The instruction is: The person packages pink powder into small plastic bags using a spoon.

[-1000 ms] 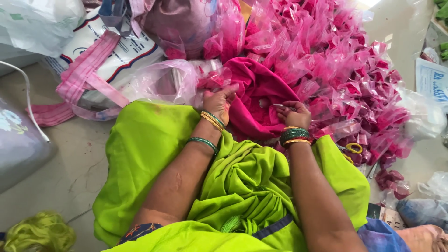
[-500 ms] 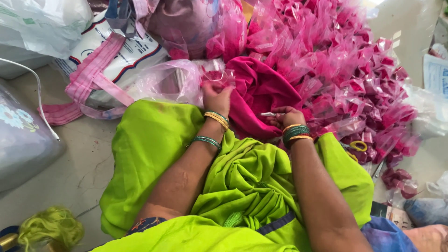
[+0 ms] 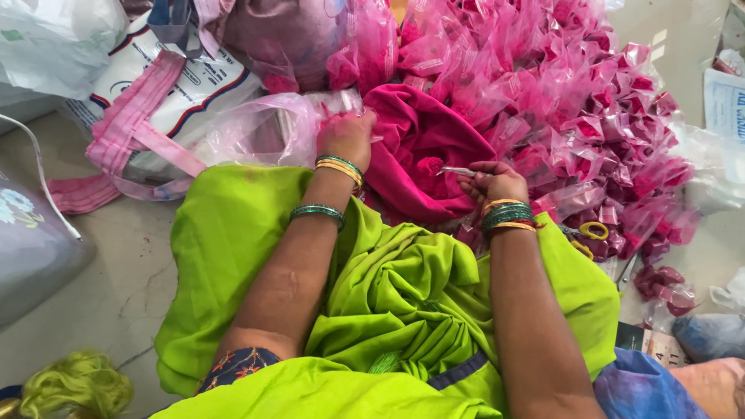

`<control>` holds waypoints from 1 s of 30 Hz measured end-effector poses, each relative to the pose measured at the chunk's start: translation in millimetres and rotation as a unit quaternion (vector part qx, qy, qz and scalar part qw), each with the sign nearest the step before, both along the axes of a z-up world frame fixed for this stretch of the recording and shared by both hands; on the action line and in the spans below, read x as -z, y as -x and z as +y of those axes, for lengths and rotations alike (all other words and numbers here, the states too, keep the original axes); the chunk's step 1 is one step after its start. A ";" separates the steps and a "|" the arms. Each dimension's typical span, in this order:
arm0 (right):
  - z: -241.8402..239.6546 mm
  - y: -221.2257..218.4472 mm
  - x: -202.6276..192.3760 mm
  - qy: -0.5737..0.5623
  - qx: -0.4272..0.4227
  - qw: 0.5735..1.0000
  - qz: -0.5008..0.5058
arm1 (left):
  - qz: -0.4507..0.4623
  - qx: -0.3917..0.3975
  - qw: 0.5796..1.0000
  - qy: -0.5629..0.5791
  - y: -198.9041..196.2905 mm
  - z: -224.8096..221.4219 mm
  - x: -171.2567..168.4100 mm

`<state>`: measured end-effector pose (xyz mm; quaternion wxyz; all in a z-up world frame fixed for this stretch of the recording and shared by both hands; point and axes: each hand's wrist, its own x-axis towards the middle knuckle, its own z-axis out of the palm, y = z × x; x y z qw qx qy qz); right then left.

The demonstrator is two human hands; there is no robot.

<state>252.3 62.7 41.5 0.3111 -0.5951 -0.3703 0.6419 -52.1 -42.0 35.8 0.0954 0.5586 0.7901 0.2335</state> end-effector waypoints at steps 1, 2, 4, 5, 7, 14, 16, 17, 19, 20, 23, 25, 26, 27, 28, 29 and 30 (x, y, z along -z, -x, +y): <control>-0.5 1.0 -6.6 -0.001 0.000 1.000 0.002 | 0.002 0.000 1.000 -0.001 0.5 -2.6 -8.6; -0.8 1.9 -13.2 -0.013 0.005 1.000 0.025 | -0.010 0.013 1.000 -0.023 0.8 -5.0 -17.1; -2.4 5.3 -32.7 -0.028 0.011 0.998 0.049 | -0.021 0.028 0.998 -0.048 -1.3 -9.6 -38.9; -4.7 7.0 -45.7 -0.039 0.014 0.997 0.070 | -0.049 0.057 0.994 -0.077 -4.6 -12.7 -52.1; -8.2 7.5 -69.2 -0.051 0.018 0.994 0.092 | -0.078 0.088 0.987 -0.108 -13.7 -15.6 -67.5; -13.3 -6.4 -121.9 -0.102 0.033 0.988 0.113 | -0.137 0.170 0.958 -0.185 -50.2 -10.0 -65.9; -16.5 -7.6 -130.2 -0.111 0.041 0.986 0.115 | -0.135 0.175 0.959 -0.175 -55.3 -8.2 -62.1; -18.5 -7.2 -133.3 -0.124 0.043 0.984 0.117 | -0.130 0.179 0.960 -0.173 -56.8 -7.6 -61.5; -23.1 -3.4 -138.4 -0.137 0.046 0.982 0.120 | -0.124 0.184 0.960 -0.171 -59.8 -7.3 -62.6; -25.7 -0.1 -140.3 -0.154 0.038 0.979 0.127 | -0.123 0.182 0.959 -0.177 -61.1 -7.5 -64.1; -33.4 14.2 -129.7 -0.232 -0.011 0.968 0.096 | -0.125 0.179 0.958 -0.184 -64.4 -7.2 -68.8; -48.4 31.5 -129.8 -0.291 -0.051 0.954 0.058 | -0.128 0.178 0.958 -0.184 -65.0 -7.5 -71.5; -60.7 43.5 -136.5 -0.437 -0.119 0.889 -0.071 | -0.133 0.178 0.955 -0.195 -64.5 -7.8 -72.9; -72.6 56.6 -143.5 -0.563 -0.181 0.782 -0.195 | -0.138 0.179 0.952 -0.207 -63.0 -7.8 -74.7; -76.9 57.7 -150.2 -0.563 -0.181 0.783 -0.195 | -0.137 0.179 0.952 -0.206 -61.5 -7.6 -74.2; -80.5 60.4 -157.1 -0.645 -0.201 0.688 -0.267 | -0.145 0.170 0.948 -0.226 -58.5 -7.5 -74.0; -84.7 63.6 -164.0 -0.712 -0.217 0.578 -0.333 | -0.153 0.160 0.944 -0.246 -55.0 -8.0 -73.8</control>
